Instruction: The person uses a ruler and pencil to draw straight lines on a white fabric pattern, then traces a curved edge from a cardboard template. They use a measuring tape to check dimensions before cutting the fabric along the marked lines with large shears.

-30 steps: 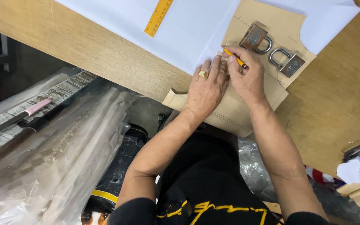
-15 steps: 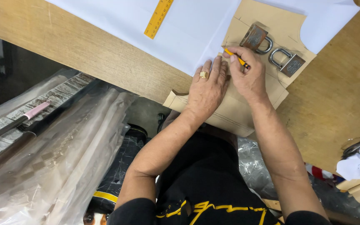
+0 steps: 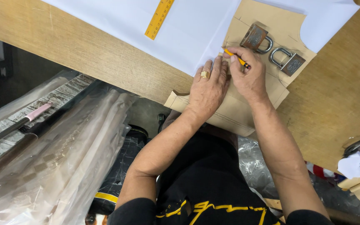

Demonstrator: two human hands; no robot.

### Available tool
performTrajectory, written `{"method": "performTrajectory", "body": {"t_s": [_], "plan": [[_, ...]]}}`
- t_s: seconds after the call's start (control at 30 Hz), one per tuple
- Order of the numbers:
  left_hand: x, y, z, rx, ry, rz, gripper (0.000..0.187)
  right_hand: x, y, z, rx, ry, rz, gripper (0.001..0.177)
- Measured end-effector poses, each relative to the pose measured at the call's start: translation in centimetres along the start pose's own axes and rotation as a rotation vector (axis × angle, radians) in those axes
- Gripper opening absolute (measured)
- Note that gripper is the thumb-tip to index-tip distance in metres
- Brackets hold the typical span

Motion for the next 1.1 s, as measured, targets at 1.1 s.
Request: {"method": "performTrajectory", "body": {"t_s": [1.1], "plan": [[9.5,6.0,-3.8,0.196,-0.096,0.544,0.044,-23.0,4.7,-4.5,-0.066,0.483,0.769,0.034]]}}
Point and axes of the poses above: each hand's wrist, its own x-axis towards the middle knuckle, its own z-axis out of the palm, y = z × x, the point moved 2 cm from there along x, towards the middle knuckle, and after that the axes turned 14 degrees about -y, right-handed, at the moved point
